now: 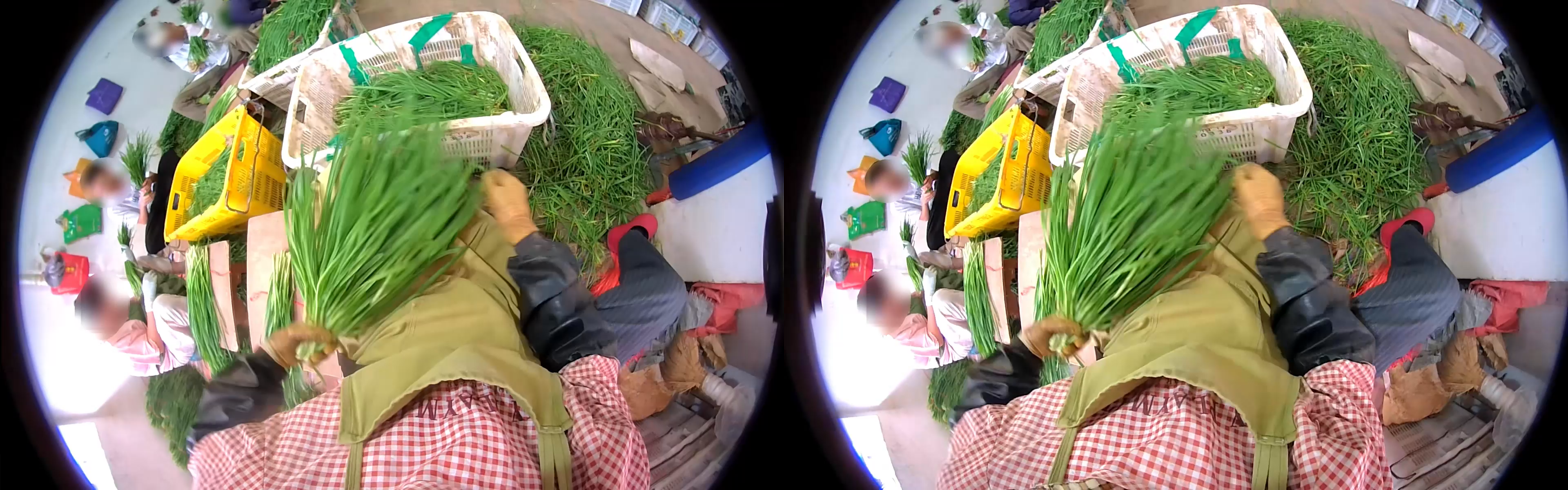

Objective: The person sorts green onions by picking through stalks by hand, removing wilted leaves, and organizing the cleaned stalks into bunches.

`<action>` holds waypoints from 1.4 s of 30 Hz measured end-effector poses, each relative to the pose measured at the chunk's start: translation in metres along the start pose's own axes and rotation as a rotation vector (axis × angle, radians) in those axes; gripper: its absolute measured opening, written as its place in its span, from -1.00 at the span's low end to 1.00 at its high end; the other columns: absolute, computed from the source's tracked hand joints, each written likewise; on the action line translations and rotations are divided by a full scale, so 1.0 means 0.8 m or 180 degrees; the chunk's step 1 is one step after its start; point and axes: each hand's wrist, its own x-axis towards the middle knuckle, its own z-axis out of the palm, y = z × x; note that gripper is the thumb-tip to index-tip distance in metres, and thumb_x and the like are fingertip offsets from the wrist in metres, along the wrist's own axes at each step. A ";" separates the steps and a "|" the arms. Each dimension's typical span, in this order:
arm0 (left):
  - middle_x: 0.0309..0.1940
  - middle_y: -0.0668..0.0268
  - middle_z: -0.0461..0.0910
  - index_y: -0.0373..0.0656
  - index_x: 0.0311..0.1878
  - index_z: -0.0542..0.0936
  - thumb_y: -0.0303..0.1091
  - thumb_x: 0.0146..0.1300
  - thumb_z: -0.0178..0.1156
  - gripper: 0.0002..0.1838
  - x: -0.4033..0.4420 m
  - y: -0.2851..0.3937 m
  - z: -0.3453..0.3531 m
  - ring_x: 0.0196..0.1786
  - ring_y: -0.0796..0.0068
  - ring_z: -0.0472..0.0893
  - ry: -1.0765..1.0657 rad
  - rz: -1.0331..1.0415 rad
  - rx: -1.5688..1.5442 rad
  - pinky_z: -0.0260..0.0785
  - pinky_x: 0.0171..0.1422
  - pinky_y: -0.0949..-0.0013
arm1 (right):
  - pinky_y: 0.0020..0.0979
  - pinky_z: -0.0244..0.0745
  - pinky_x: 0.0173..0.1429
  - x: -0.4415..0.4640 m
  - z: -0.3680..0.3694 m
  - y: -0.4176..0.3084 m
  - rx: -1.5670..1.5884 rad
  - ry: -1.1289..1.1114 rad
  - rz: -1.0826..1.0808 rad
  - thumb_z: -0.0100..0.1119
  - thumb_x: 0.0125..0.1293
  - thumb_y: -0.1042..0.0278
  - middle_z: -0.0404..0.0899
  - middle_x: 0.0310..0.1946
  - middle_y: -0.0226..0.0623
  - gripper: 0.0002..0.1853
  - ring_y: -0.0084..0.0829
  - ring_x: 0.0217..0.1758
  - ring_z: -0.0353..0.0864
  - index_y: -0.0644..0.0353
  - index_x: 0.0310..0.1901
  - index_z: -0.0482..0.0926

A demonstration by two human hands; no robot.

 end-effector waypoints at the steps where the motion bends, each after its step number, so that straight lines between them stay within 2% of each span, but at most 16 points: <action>1: -0.37 0.20 0.63 -0.29 -0.17 0.63 -0.46 0.34 0.07 -0.83 -0.004 0.024 -0.002 -0.49 0.55 0.55 0.0151 0.0108 0.0664 0.41 -0.45 0.51 | -0.44 0.38 -0.44 0.012 -0.017 0.020 0.0344 0.0025 -0.0046 0.00 0.37 0.25 0.55 -0.45 -0.41 -0.75 -0.52 -0.56 0.40 0.24 -0.26 0.60; 3: -0.38 0.24 0.64 -0.28 -0.12 0.60 -0.37 0.31 0.12 -0.80 0.011 0.067 -0.005 -0.49 0.55 0.56 0.0572 -0.0165 0.0588 0.39 -0.46 0.54 | -0.56 0.33 -0.43 0.006 -0.039 0.007 0.0753 -0.0447 0.0353 0.02 0.39 0.27 0.56 -0.43 -0.44 -0.77 -0.60 -0.54 0.39 0.24 -0.26 0.59; 5: -0.53 0.29 0.56 -0.29 -0.32 0.60 -0.18 0.25 0.17 -0.70 0.040 0.121 0.026 -0.59 0.57 0.49 0.0757 -0.0726 0.0342 0.33 -0.54 0.49 | -0.58 0.33 -0.42 -0.002 -0.055 -0.005 0.0972 -0.0364 0.0087 0.02 0.39 0.27 0.55 -0.43 -0.44 -0.78 -0.62 -0.53 0.38 0.23 -0.25 0.59; 11: -0.55 0.34 0.49 -0.33 -0.33 0.56 -0.16 0.27 0.14 -0.66 0.078 0.106 0.021 -0.61 0.59 0.41 0.0179 -0.0504 -0.0054 0.25 -0.58 0.52 | -0.57 0.40 -0.36 -0.012 -0.109 -0.006 0.0440 -0.0522 -0.0297 0.08 0.38 0.23 0.58 -0.38 -0.39 -0.76 -0.61 -0.47 0.46 0.25 -0.21 0.60; 15: -0.43 0.32 0.53 -0.38 -0.04 0.56 -0.23 0.25 0.15 -0.62 0.083 0.085 0.007 -0.55 0.61 0.44 -0.0041 -0.0426 -0.0587 0.24 -0.58 0.53 | -0.50 0.49 -0.19 -0.044 -0.109 -0.046 -0.0610 0.1450 -0.1418 0.15 0.36 0.33 0.64 -0.26 -0.30 -0.79 -0.61 -0.31 0.53 0.25 -0.08 0.61; 17: -0.42 0.33 0.52 -0.42 0.08 0.50 -0.23 0.24 0.15 -0.53 0.084 0.080 0.004 -0.56 0.62 0.43 -0.0250 -0.0454 -0.0746 0.24 -0.59 0.54 | -0.48 0.53 -0.19 -0.068 -0.112 -0.087 -0.0322 0.1549 -0.2069 0.11 0.37 0.42 0.65 -0.23 -0.23 -0.81 -0.62 -0.32 0.53 0.29 -0.08 0.61; 19: -0.43 0.32 0.53 -0.41 -0.05 0.55 -0.22 0.24 0.15 -0.60 0.084 0.079 0.006 -0.57 0.62 0.43 -0.0167 -0.0368 -0.0796 0.25 -0.59 0.55 | -0.46 0.53 -0.28 -0.126 -0.089 -0.139 -0.0080 0.0818 -0.2202 0.08 0.39 0.46 0.65 -0.29 -0.20 -0.83 -0.56 -0.40 0.55 0.30 -0.08 0.61; 20: -0.44 0.31 0.52 -0.40 -0.13 0.56 -0.23 0.24 0.15 -0.65 0.086 0.078 0.002 -0.57 0.61 0.43 -0.0179 -0.0385 -0.0842 0.25 -0.59 0.55 | -0.43 0.51 -0.35 -0.127 -0.068 -0.130 -0.0181 0.0416 -0.2769 0.09 0.39 0.41 0.65 -0.31 -0.22 -0.83 -0.51 -0.44 0.55 0.26 -0.09 0.62; 23: -0.49 0.30 0.49 -0.40 -0.20 0.55 -0.18 0.22 0.19 -0.63 0.087 0.075 -0.001 -0.62 0.63 0.38 -0.0032 -0.0360 -0.0766 0.18 -0.64 0.55 | -0.38 0.48 -0.38 -0.157 -0.018 -0.134 -0.2171 -0.0582 -0.3761 0.13 0.34 0.39 0.63 -0.42 -0.35 -0.82 -0.42 -0.47 0.58 0.08 -0.06 0.61; 25: -0.55 0.32 0.46 -0.36 -0.26 0.55 -0.17 0.22 0.19 -0.65 0.085 0.076 0.003 -0.63 0.63 0.37 -0.0132 -0.0351 -0.0644 0.16 -0.64 0.55 | -0.31 0.46 -0.46 -0.163 0.025 -0.126 -0.2877 -0.0728 -0.3552 0.16 0.31 0.28 0.54 -0.54 -0.35 -0.89 -0.29 -0.53 0.56 0.01 -0.17 0.61; 27: -0.62 0.35 0.43 -0.33 -0.33 0.54 -0.15 0.22 0.19 -0.66 0.080 0.076 0.008 -0.65 0.63 0.35 -0.0080 -0.0329 -0.0587 0.16 -0.63 0.55 | -0.29 0.45 -0.48 -0.136 0.052 -0.078 -0.2880 -0.0618 -0.3620 0.16 0.31 0.25 0.50 -0.58 -0.35 -0.90 -0.28 -0.55 0.56 0.02 -0.22 0.58; 31: -0.49 0.32 0.48 -0.31 -0.34 0.56 -0.20 0.23 0.20 -0.71 0.078 0.070 0.003 -0.56 0.59 0.42 -0.0189 -0.0269 -0.0610 0.27 -0.54 0.51 | -0.30 0.43 -0.50 -0.125 0.051 -0.087 -0.2791 -0.0283 -0.3522 0.09 0.28 0.27 0.45 -0.60 -0.37 -0.89 -0.34 -0.55 0.56 0.04 -0.38 0.45; 35: -0.49 0.32 0.48 -0.28 -0.33 0.57 -0.17 0.22 0.22 -0.70 0.083 0.063 -0.007 -0.60 0.55 0.40 -0.0189 -0.0223 -0.0511 0.26 -0.54 0.47 | -0.30 0.44 -0.56 -0.180 0.060 -0.144 -0.2384 -0.1376 -0.3933 0.10 0.09 0.28 0.52 -0.63 -0.34 -0.91 -0.31 -0.56 0.60 0.05 -0.47 0.49; 37: -0.42 0.33 0.54 -0.23 -0.26 0.60 -0.18 0.22 0.22 -0.73 0.073 0.070 0.004 -0.50 0.53 0.50 0.0532 -0.0273 -0.0368 0.37 -0.45 0.46 | -0.32 0.49 -0.54 -0.212 0.095 -0.149 -0.2401 -0.1910 -0.4055 0.12 0.08 0.33 0.55 -0.62 -0.33 -0.92 -0.33 -0.54 0.63 0.09 -0.49 0.51; 38: -0.26 0.31 0.62 -0.19 -0.12 0.61 -0.19 0.21 0.23 -0.71 0.077 0.058 -0.001 -0.27 0.50 0.61 0.1286 -0.0253 -0.0255 0.51 -0.26 0.41 | -0.32 0.51 -0.52 -0.218 0.116 -0.140 -0.2510 -0.2224 -0.4037 0.12 0.07 0.35 0.55 -0.61 -0.33 -0.93 -0.34 -0.54 0.64 0.11 -0.48 0.51; 42: -0.05 0.22 0.63 -0.25 0.06 0.58 -0.17 0.19 0.27 -0.56 0.078 0.053 -0.016 -0.02 0.40 0.64 0.0580 -0.0365 -0.0318 0.57 -0.02 0.22 | -0.30 0.52 -0.51 -0.215 0.162 -0.115 -0.1829 -0.2283 -0.4182 0.10 0.08 0.38 0.56 -0.59 -0.31 -0.95 -0.31 -0.54 0.63 0.12 -0.46 0.54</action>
